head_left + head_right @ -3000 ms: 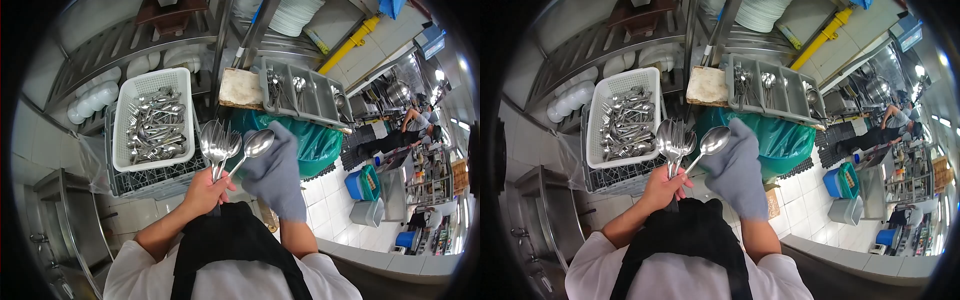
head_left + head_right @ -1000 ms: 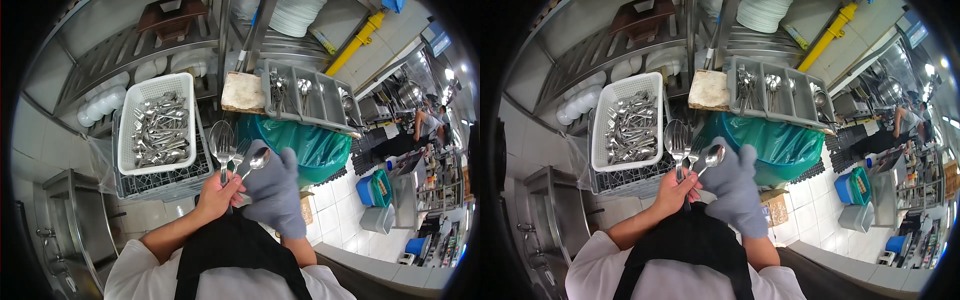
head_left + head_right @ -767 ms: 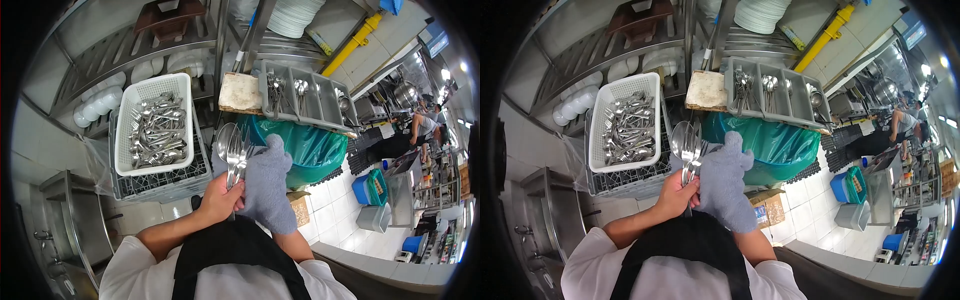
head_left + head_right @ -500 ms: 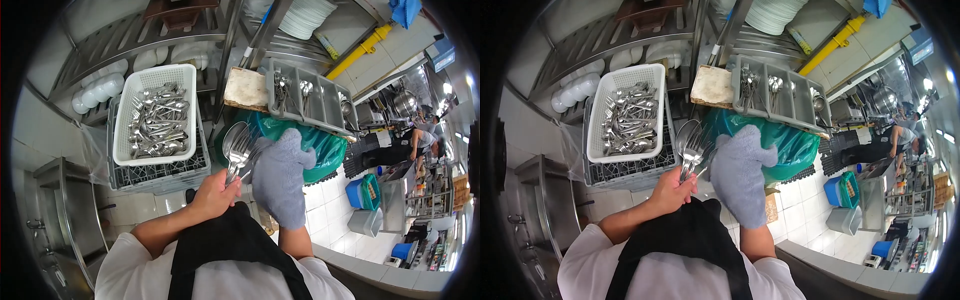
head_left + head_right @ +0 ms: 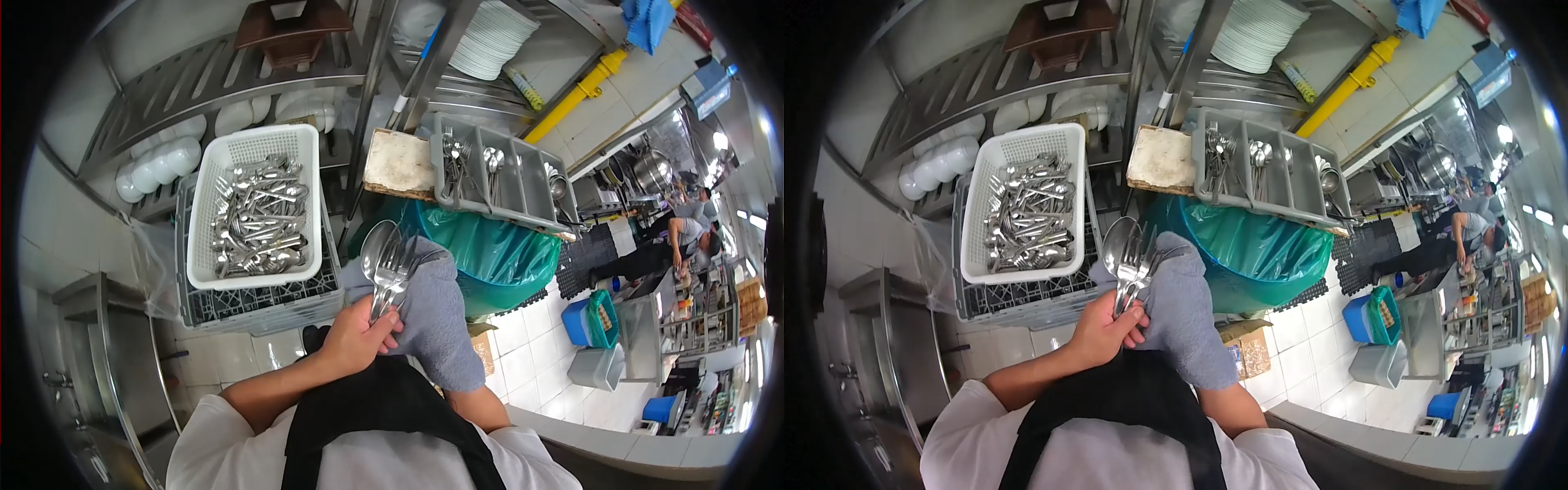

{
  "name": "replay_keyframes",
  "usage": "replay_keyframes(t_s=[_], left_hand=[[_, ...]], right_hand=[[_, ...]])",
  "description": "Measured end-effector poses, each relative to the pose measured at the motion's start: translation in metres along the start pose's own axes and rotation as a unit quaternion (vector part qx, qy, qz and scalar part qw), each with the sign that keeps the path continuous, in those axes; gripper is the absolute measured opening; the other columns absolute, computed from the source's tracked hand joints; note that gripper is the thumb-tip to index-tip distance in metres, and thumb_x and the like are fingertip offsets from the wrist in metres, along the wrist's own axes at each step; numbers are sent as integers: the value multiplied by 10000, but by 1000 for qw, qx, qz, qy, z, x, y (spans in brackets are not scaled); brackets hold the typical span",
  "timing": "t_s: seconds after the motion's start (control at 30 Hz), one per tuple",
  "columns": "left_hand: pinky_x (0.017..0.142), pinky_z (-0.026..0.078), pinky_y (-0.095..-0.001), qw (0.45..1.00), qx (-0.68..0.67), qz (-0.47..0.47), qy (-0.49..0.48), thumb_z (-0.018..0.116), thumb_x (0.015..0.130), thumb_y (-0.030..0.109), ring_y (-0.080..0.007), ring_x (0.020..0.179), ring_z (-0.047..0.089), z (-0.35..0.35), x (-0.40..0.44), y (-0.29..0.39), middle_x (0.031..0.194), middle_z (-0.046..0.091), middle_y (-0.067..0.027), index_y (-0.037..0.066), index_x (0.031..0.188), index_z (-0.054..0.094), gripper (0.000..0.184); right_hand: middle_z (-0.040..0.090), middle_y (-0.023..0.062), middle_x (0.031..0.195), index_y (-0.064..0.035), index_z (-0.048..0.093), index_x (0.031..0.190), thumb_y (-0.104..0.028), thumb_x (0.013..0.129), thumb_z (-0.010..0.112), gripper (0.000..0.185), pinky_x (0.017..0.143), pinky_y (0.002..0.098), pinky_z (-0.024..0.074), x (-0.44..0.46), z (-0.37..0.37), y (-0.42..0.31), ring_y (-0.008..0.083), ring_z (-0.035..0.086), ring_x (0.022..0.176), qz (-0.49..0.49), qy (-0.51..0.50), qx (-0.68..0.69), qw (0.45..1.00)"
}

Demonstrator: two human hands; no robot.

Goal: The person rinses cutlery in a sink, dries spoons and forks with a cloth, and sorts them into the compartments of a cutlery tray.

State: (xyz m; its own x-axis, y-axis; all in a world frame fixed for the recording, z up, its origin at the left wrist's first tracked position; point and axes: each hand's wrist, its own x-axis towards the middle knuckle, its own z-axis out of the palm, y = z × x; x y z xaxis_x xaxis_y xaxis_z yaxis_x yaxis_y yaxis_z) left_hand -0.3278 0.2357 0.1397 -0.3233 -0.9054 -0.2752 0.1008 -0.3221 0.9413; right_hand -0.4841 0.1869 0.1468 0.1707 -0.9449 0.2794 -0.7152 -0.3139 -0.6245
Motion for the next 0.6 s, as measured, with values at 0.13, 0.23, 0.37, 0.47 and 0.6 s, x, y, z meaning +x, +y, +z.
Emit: replay_keyframes(t_s=[0.13,0.23,0.37,0.47,0.6], left_hand=[[588,543,-269,1000,13,13,-8,538,991,206,-155,696,669,-3,0,-5,854,679,-101,-18,1063,560,237],[586,542,-272,999,23,1,-34,539,992,204,-159,695,673,-4,-6,-2,844,679,-101,-22,1043,560,233],[563,530,-259,999,35,17,-28,548,989,184,-147,652,664,-3,-6,-3,792,673,-96,-14,1011,561,200],[544,519,-251,999,16,45,6,553,988,166,-137,620,651,1,-4,-6,766,667,-91,-12,994,560,178],[528,508,-251,998,-14,61,29,552,986,143,-127,600,634,5,4,-6,738,649,-78,-7,969,554,151]], right_hand=[[595,193,1049,-86,640,863,-373,596,739,404,907,417,403,29,-43,-31,381,513,990,-100,23,-132,986],[644,81,890,-233,675,890,-435,592,696,361,799,402,408,51,-77,-54,296,543,920,2,-160,-259,952],[638,123,898,-219,651,987,-399,630,695,402,747,409,419,43,-69,-53,308,552,911,24,-129,-236,963],[632,164,907,-205,627,1083,-364,668,693,450,696,416,429,29,-53,-52,321,562,902,43,-110,-212,970],[611,201,777,61,521,1111,-134,805,626,378,599,374,504,2,-5,-26,265,656,671,167,152,86,970]])
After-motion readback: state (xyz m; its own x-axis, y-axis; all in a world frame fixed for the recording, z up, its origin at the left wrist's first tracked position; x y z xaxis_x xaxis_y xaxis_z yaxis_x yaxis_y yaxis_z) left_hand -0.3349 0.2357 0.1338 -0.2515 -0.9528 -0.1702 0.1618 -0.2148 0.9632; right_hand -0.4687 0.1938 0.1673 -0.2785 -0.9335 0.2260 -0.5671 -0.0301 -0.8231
